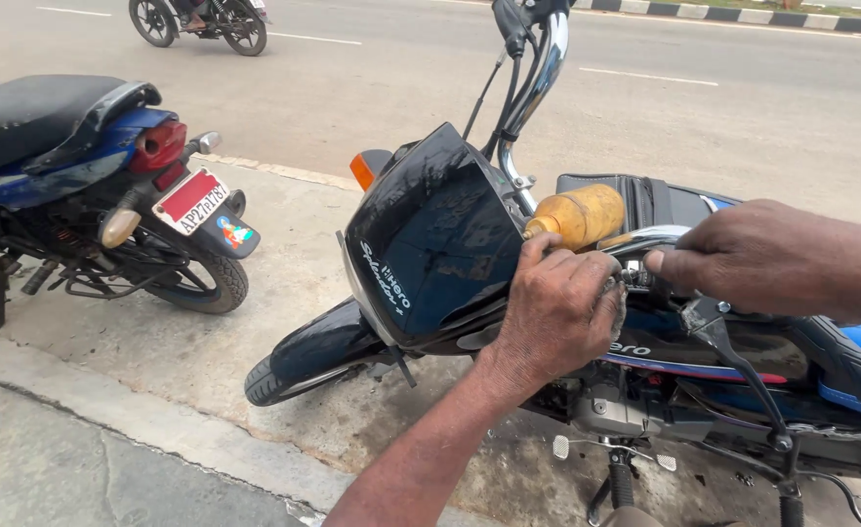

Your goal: The recorder is lubricating the accelerator cable of a motorcycle using oil from a small bottle and a cloth.

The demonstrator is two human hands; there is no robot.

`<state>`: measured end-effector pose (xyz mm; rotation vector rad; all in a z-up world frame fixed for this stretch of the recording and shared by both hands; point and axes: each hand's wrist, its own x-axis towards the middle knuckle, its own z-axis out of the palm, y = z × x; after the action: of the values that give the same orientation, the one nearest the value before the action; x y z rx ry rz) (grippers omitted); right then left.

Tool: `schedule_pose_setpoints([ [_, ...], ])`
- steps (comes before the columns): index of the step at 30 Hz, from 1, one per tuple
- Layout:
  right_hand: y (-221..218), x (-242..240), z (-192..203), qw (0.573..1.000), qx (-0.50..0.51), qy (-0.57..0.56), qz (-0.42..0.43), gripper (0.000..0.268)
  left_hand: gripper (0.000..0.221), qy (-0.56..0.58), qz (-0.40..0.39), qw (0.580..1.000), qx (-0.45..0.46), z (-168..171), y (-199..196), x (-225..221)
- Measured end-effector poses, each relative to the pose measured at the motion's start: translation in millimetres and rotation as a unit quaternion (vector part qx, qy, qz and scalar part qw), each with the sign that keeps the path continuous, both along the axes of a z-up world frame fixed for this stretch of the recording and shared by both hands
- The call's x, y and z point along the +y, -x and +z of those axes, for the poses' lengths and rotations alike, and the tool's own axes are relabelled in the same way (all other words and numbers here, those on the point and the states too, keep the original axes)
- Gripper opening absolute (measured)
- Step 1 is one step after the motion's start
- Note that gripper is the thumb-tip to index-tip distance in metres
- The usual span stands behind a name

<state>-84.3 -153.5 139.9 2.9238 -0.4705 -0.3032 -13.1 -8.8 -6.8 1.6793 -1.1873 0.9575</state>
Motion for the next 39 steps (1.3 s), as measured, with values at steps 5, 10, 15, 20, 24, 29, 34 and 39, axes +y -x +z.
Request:
schedule_pose_setpoints([
  [5, -28, -69, -57, 0.968, -0.056, -0.205, -0.131, 0.058, 0.014, 0.004, -0.003, 1.0, -0.011, -9, -4, -6],
  [10, -32, -72, -72, 0.997, -0.067, -0.017, 0.018, 0.034, 0.012, -0.016, -0.008, 1.0, 0.006, -11, -10, -8],
  [15, -15, -55, -52, 0.937, -0.121, 0.223, 0.241, 0.027, 0.009, -0.023, -0.053, 0.998, 0.015, -2, -13, 4],
  [20, 8, -14, 10, 0.697, -0.059, 0.413, 0.583, 0.026, 0.01, -0.043, -0.101, 0.993, 0.046, 20, -14, 24],
  [24, 8, -2, 18, 0.684, -0.113, 0.396, 0.603, 0.02, 0.011, -0.068, -0.115, 0.989, 0.055, 19, -20, 30],
  [29, 8, 24, 25, 0.87, -0.196, 0.133, 0.432, 0.049, 0.017, 0.009, -0.114, 0.992, 0.06, 12, -18, 40],
  [34, -51, 2, -14, 0.958, -0.184, 0.008, 0.218, 0.077, 0.019, 0.038, -0.09, 0.995, 0.021, -6, -19, 39],
  [39, -99, 3, -59, 0.958, -0.128, 0.156, 0.205, 0.125, 0.022, 0.056, -0.066, 0.996, 0.015, -10, -19, 34],
])
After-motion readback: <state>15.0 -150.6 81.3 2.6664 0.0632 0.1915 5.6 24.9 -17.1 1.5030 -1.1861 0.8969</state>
